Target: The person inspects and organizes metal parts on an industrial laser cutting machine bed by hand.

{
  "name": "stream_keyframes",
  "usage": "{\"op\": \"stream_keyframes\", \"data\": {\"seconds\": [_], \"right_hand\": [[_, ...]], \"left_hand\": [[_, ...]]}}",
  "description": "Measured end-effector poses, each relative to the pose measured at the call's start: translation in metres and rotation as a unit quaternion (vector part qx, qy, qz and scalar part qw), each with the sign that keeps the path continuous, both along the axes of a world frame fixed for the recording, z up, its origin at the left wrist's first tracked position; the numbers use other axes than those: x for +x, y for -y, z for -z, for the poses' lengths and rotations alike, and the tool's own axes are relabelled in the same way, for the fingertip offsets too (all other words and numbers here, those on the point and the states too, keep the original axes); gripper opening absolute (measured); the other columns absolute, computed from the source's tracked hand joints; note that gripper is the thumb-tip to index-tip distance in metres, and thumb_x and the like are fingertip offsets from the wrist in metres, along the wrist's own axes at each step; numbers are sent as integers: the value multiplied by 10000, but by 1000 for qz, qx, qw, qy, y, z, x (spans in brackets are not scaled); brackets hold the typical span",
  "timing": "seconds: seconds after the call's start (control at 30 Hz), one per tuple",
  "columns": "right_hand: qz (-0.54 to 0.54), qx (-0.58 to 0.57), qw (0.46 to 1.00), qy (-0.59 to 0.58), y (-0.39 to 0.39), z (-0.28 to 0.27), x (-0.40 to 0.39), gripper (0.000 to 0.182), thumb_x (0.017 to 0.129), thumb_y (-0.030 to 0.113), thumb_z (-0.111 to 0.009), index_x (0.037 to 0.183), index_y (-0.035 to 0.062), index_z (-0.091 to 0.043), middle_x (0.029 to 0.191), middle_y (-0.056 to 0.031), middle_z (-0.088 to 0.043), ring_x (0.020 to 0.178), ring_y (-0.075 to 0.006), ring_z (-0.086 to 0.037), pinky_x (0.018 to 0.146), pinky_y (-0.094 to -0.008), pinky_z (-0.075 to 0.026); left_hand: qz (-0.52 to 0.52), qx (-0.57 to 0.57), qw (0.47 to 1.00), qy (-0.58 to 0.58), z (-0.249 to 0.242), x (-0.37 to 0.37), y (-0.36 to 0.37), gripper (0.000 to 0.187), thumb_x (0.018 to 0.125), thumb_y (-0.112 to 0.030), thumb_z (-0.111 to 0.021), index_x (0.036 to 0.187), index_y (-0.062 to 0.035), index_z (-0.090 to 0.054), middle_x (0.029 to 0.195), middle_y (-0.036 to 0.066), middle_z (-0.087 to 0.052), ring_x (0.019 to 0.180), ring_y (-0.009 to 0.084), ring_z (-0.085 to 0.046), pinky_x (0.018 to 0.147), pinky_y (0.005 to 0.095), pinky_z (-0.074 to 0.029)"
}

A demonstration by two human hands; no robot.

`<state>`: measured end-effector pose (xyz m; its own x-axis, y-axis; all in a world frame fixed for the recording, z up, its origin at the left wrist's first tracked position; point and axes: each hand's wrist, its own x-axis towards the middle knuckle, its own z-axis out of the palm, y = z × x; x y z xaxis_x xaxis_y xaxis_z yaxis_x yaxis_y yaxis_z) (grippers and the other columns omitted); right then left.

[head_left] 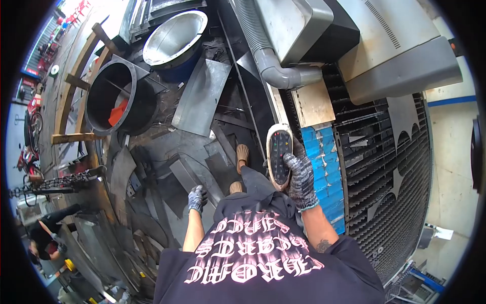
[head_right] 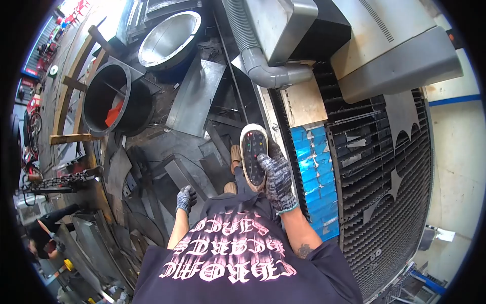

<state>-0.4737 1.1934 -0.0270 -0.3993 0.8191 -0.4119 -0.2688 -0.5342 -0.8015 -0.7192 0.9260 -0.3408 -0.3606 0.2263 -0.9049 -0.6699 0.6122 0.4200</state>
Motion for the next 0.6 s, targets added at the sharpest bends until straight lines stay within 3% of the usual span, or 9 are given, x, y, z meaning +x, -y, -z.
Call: {"op": "stream_keyframes", "data": {"seconds": [0.07,0.13,0.27,0.3,0.4,0.53,0.57,0.6], "right_hand": [[10,-12,1000,-13,-12,-2,-4,532,859,42,-525,1380,-24,-435,1252,-117,-574,1082,-164,-590,923,-280,-496],[45,-15,998,-36,-25,-2,-7,548,851,31,-525,1389,-22,-431,1279,-118,-562,1109,-169,-578,948,-284,-480],[48,20,998,-25,-51,-3,-12,535,852,33,-523,1378,-23,-447,1285,-113,-562,1126,-172,-571,962,-285,-470],[74,46,996,-18,-59,9,-13,580,844,85,-586,1392,19,-407,1191,-171,-602,946,-268,-676,773,-381,-602],[55,-2,996,-74,-76,8,-12,556,849,97,-581,1375,13,-422,1141,-173,-622,884,-264,-690,736,-374,-610],[76,-21,995,-57,-97,14,-17,495,851,125,-571,1321,15,-463,1067,-171,-645,801,-264,-699,690,-367,-614],[68,12,997,-28,-100,11,-18,418,881,84,-500,1284,-26,-524,1069,-137,-658,846,-178,-685,739,-290,-580],[65,13,997,-28,-104,9,-18,418,881,84,-500,1284,-26,-524,1069,-137,-658,846,-178,-685,739,-290,-580]], "left_hand": [[46,-30,998,-34,-17,-3,-37,328,938,-353,-538,1222,-189,-517,867,45,-636,645,173,-594,522,320,-501],[11,-34,999,-34,-27,-6,-68,305,944,-326,-560,1209,-178,-530,815,35,-618,553,120,-535,446,285,-438],[42,-26,998,-41,-24,-17,-105,309,944,-321,-558,1211,-168,-527,824,34,-622,563,123,-547,457,284,-448],[52,-23,998,-39,-24,-21,-113,326,945,-326,-553,1221,-155,-525,846,46,-635,586,131,-560,486,294,-463],[85,-17,994,-62,-26,-26,-132,338,945,-330,-547,1230,-149,-527,873,57,-648,617,142,-572,519,305,-476],[89,-40,993,-64,-22,-30,-144,335,938,-324,-546,1222,-147,-539,887,59,-655,637,144,-580,533,308,-480],[87,-41,993,-64,-22,-30,-145,335,938,-324,-546,1222,-147,-539,887,59,-655,637,144,-580,533,308,-480],[87,-40,993,-62,-23,-30,-145,334,937,-323,-547,1220,-145,-541,873,55,-652,630,140,-576,524,306,-477]]}}
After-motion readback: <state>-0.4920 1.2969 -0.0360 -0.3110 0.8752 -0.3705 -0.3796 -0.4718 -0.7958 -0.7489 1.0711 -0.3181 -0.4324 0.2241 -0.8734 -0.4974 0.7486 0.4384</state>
